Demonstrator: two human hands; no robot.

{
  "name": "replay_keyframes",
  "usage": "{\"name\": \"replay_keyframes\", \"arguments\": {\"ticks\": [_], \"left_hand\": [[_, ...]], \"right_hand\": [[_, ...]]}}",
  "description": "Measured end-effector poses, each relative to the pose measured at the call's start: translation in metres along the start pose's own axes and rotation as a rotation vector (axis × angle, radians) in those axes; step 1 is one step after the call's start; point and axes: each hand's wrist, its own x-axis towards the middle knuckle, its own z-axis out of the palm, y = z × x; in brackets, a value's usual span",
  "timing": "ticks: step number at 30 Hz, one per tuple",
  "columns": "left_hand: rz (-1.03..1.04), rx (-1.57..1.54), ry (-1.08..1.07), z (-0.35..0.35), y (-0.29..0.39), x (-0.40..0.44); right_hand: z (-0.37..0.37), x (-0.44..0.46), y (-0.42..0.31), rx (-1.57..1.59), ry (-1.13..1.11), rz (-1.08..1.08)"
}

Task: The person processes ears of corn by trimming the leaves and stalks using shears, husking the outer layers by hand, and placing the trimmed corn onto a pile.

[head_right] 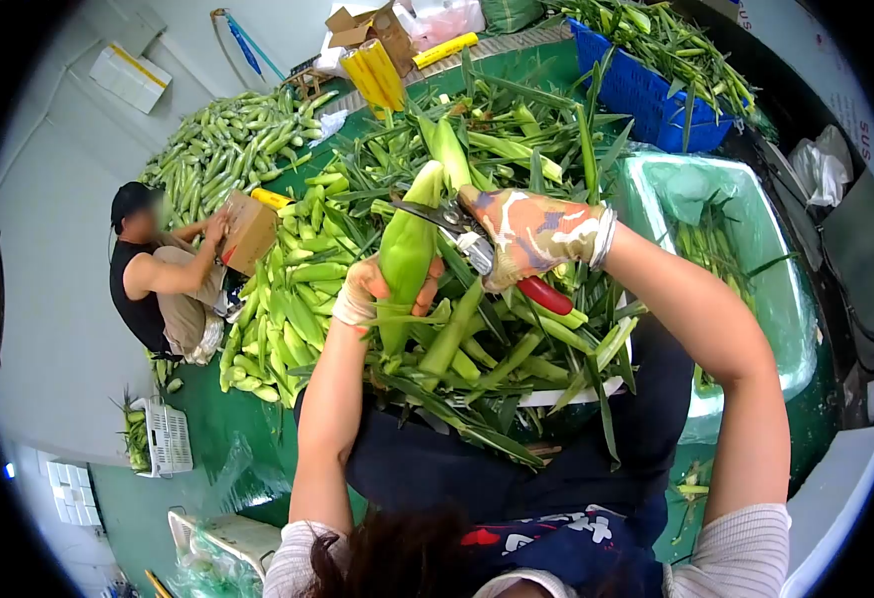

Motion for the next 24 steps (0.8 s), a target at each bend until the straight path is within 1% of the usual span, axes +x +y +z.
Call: {"name": "replay_keyframes", "arguments": {"ticks": [1, 2, 3, 5, 6, 7, 8, 9, 10, 11, 13, 14, 15, 17, 18, 19, 21, 22, 23, 24], "left_hand": [[-0.036, -0.009, -0.026, -0.009, 0.000, 0.000], [-0.070, -0.012, -0.054, -0.013, -0.001, 0.000], [0.071, -0.068, 0.222, 0.024, 0.009, 0.000], [-0.024, -0.031, 0.100, -0.007, 0.021, -0.010], [0.045, -0.032, 0.192, 0.000, 0.026, -0.012], [0.061, -0.026, 0.189, 0.002, 0.031, -0.009], [-0.007, 0.107, 0.227, 0.004, 0.034, -0.005], [-0.080, 0.238, 0.267, 0.004, 0.036, -0.002], [-0.173, 0.273, 0.180, 0.001, 0.033, 0.005], [-0.191, 0.423, 0.128, -0.003, 0.025, 0.016], [-0.336, 0.704, -0.014, -0.005, 0.025, 0.033], [-0.323, 0.791, 0.035, -0.001, 0.023, 0.036], [-0.382, 0.702, 0.036, 0.015, 0.029, 0.040], [-0.045, 0.904, 0.087, 0.029, 0.031, 0.034], [0.108, 1.248, 0.215, 0.034, 0.037, 0.030], [0.328, 1.231, 0.534, 0.020, 0.026, 0.023], [0.510, 1.267, 1.116, 0.031, 0.031, 0.005], [0.446, 1.103, 1.207, 0.037, 0.024, -0.001], [0.390, 0.938, 1.283, 0.041, 0.019, -0.003], [0.104, 0.882, 1.153, 0.047, 0.015, 0.000]], "right_hand": [[0.001, -0.004, -0.004, -0.059, -0.008, 0.106], [0.015, -0.006, 0.004, 0.094, 0.096, 0.176], [0.034, -0.012, 0.021, 0.095, 0.197, 0.228], [0.046, -0.031, 0.042, -0.017, 0.033, 0.326], [0.044, -0.040, 0.044, 0.021, 0.046, 0.344], [0.042, -0.050, 0.043, 0.060, 0.052, 0.366], [0.029, -0.053, 0.026, 0.041, 0.124, 0.377], [0.020, -0.051, 0.015, 0.047, 0.188, 0.355], [0.017, -0.043, 0.014, -0.058, 0.346, 0.146], [0.013, -0.035, 0.014, -0.156, 0.500, -0.064], [-0.003, -0.013, 0.007, -0.098, 0.421, -0.192], [-0.004, -0.005, 0.008, -0.070, 0.207, -0.095], [-0.004, -0.002, 0.003, 0.073, 0.047, -0.015], [0.015, -0.001, 0.018, -0.029, 0.084, 0.060], [0.022, -0.008, 0.021, 0.090, 0.170, 0.154], [0.033, -0.013, 0.025, 0.160, 0.368, 0.244], [0.045, -0.016, 0.045, 0.670, 0.522, 0.495], [0.051, -0.022, 0.044, 0.810, 0.641, 0.533], [0.060, -0.025, 0.035, 1.089, 0.793, 0.562], [0.070, -0.029, 0.040, 1.200, 0.765, 0.510]]}}
